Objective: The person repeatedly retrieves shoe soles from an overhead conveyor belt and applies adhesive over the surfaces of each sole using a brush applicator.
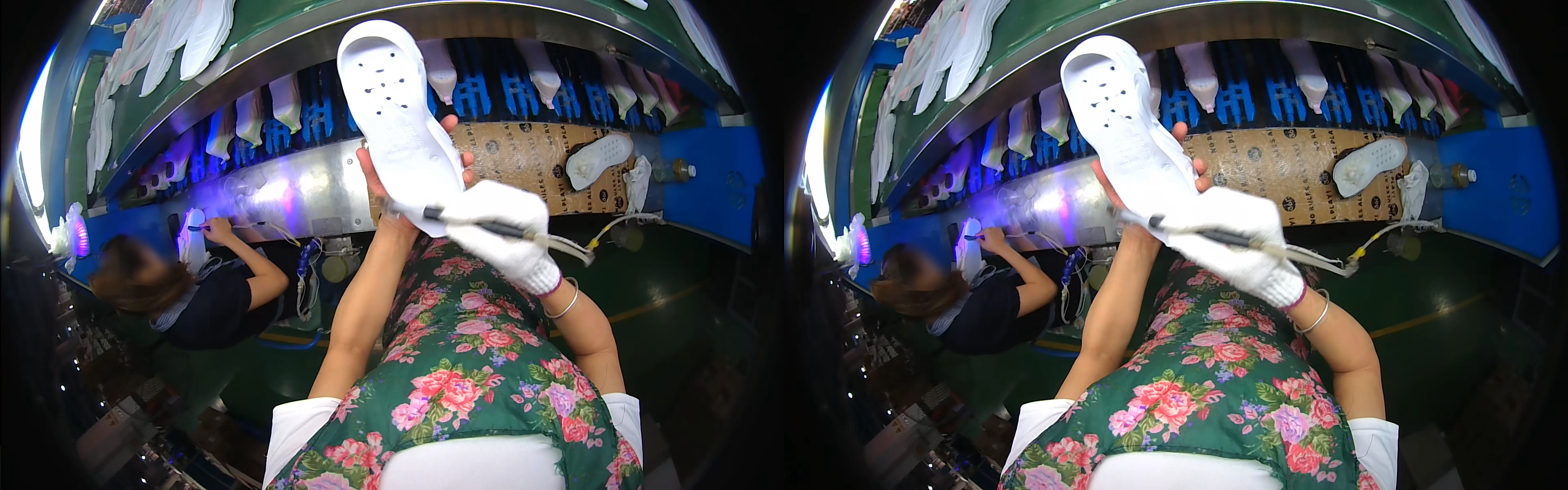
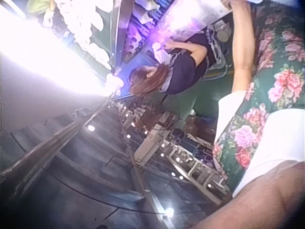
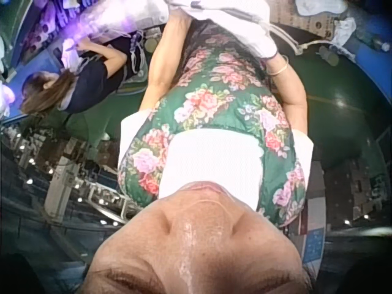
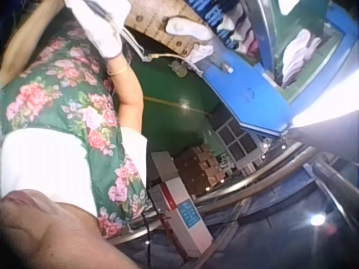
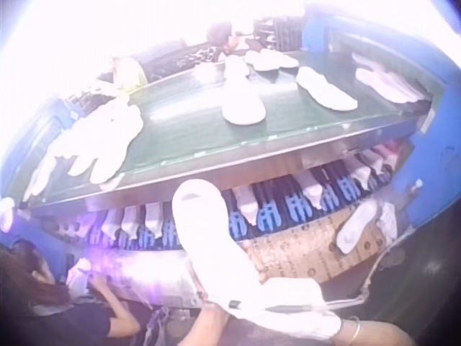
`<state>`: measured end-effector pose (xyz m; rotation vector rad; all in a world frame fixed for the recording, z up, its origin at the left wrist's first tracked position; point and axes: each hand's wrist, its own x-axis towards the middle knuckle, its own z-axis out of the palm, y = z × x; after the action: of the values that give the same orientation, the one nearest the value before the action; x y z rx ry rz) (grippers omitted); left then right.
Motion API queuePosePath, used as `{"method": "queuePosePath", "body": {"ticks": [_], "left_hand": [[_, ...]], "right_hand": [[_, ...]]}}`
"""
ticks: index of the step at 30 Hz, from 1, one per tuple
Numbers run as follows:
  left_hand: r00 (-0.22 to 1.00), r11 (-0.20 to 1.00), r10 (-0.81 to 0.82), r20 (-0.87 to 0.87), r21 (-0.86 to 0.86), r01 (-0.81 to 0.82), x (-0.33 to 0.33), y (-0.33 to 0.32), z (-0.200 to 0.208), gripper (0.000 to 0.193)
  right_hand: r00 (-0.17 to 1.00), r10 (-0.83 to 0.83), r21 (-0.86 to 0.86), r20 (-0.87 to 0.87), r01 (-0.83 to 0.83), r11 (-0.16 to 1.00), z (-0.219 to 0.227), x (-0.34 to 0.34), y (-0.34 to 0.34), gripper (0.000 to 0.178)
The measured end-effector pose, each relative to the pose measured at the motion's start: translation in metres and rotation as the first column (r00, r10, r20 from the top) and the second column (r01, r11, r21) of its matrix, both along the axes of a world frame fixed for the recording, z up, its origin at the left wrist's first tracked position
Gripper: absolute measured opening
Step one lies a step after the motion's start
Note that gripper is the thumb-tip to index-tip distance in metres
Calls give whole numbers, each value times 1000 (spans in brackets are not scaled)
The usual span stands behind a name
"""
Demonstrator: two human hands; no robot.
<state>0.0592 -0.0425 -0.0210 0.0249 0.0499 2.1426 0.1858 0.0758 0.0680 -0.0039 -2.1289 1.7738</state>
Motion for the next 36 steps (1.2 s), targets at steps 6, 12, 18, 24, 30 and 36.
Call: {"method": "queuePosePath", "body": {"ticks": [6,12,18,24,30,36], "left_hand": [[993,991,-119,-10,-56,118,-15,3,18,119],[962,967,-220,-160,93,236,-32,19,25,114],[906,916,-306,-292,170,364,-37,34,33,112],[908,910,-411,-81,27,414,-35,25,39,98],[786,816,-523,-331,74,574,-56,19,38,90],[780,792,-530,-332,136,596,-53,15,34,84]], "right_hand": [[986,85,366,-145,-27,930,5,-2,-1,24],[999,-42,187,8,40,982,6,2,20,18],[979,204,9,18,-204,979,24,19,14,19],[993,52,361,-110,-9,932,25,12,27,29],[949,272,530,-160,-150,835,9,22,0,44],[977,144,306,-160,-90,948,31,13,11,25]]}}
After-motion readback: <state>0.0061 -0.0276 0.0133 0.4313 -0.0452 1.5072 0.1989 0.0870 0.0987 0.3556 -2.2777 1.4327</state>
